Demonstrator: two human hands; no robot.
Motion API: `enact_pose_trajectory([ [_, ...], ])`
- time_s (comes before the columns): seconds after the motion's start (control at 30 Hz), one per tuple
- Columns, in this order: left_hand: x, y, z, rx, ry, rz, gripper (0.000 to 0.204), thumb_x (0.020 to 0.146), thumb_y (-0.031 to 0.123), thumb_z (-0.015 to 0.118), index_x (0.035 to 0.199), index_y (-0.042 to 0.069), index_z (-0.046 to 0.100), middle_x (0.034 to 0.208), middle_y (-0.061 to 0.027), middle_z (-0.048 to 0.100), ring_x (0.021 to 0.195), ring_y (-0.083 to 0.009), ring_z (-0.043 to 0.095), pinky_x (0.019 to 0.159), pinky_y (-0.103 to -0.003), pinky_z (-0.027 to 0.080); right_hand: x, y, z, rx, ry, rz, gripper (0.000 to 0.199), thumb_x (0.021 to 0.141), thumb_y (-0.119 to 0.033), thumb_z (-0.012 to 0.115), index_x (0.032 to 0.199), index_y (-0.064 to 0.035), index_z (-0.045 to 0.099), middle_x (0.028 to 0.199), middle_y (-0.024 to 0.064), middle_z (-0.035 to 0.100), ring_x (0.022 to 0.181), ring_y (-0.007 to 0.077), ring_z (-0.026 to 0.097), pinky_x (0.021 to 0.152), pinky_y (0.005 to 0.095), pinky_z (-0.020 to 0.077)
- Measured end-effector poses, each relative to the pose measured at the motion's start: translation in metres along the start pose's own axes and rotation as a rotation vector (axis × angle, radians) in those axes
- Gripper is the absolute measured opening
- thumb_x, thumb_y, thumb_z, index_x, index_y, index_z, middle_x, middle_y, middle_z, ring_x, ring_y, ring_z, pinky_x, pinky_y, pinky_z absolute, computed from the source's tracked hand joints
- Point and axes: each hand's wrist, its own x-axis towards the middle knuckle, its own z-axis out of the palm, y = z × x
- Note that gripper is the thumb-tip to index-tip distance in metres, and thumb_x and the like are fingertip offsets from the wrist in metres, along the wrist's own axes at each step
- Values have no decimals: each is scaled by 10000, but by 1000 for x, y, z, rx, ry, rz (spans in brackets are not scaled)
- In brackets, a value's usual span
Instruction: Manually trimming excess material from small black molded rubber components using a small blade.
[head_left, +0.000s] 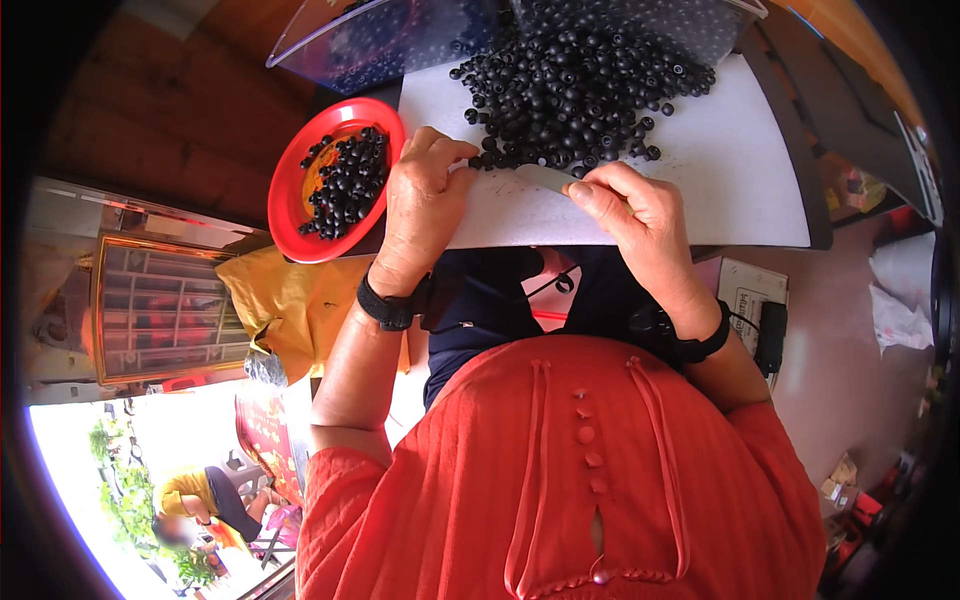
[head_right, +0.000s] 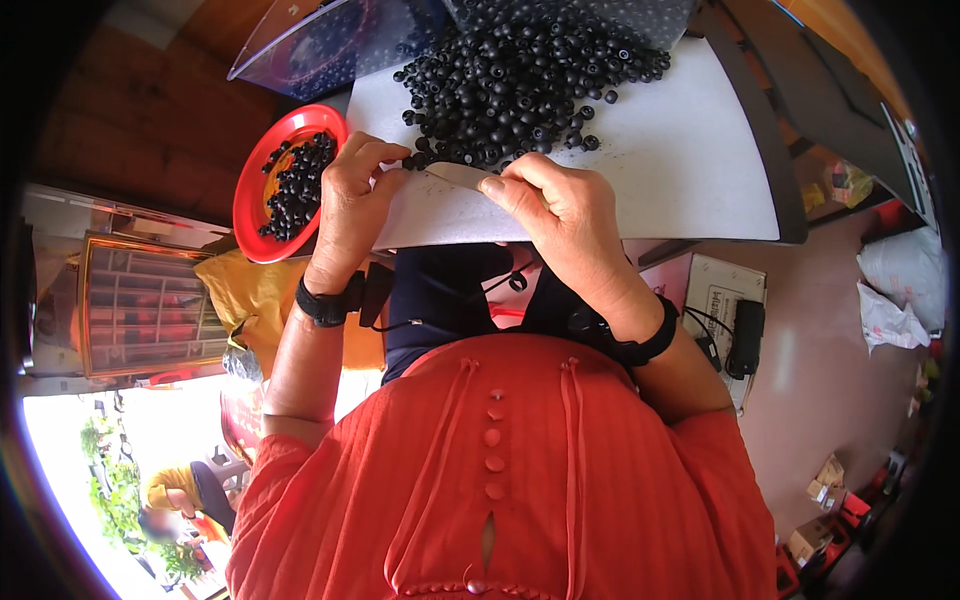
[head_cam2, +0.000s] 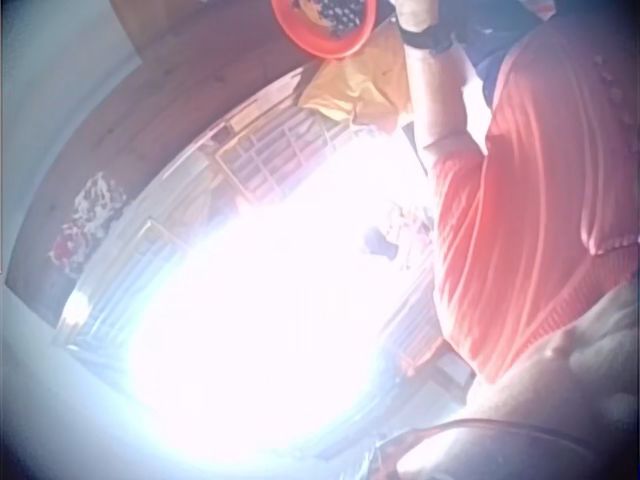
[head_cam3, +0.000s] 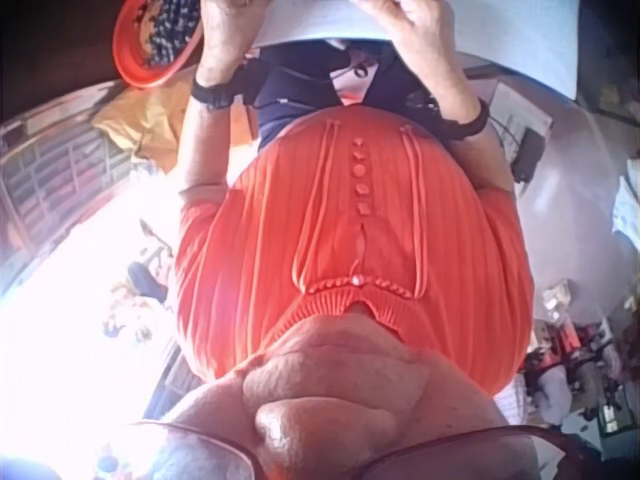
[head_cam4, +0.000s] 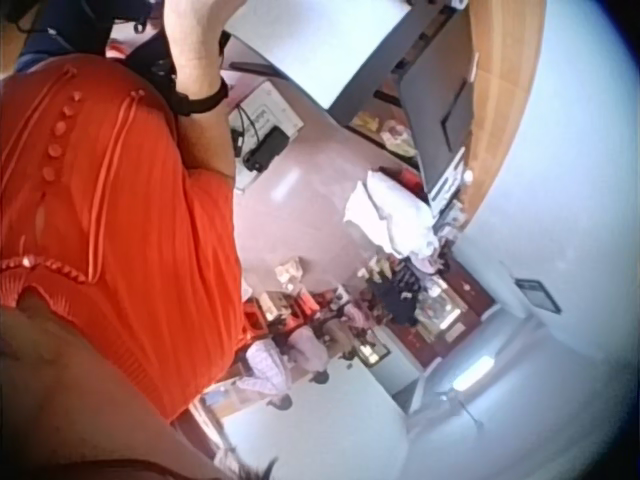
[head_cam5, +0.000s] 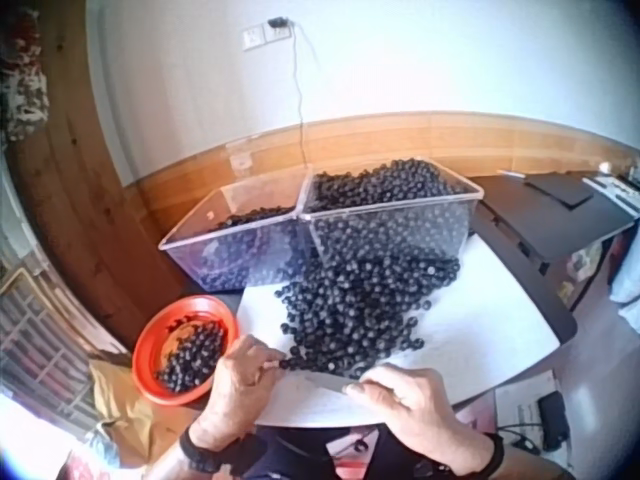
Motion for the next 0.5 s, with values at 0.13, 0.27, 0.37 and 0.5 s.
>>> enact_pose_trajectory([
  [0.13,1,2,-1,24,1,2,171,795,15,728,963,-15,724,877,-117,638,796,-256,647,726,-366,528,0,-1,-1,-37,-10,-28,239,962,-192,736,832,0,677,582,53,511,512,96,453,492,291,375],
  [0.27,-3,11,-8,-11,-90,-127,148,791,59,733,915,-21,727,880,-147,644,789,-315,668,726,-399,533,-2,0,-1,-31,-19,-12,239,959,-195,740,836,-1,676,591,59,532,511,105,462,495,291,379],
  [0.37,-3,14,-10,-65,-94,-121,140,808,72,734,911,-23,733,869,-153,641,767,-312,664,709,-391,521,-1,-2,1,-32,-13,-13,243,957,-202,742,836,-2,675,594,63,541,512,109,467,498,294,384],
  [0.5,-5,13,-10,-59,-76,-92,143,835,74,723,938,-23,742,861,-152,637,762,-314,658,702,-397,514,-1,-2,0,-55,-15,-7,248,959,-208,740,837,-3,674,598,67,551,513,114,479,503,295,394],
])
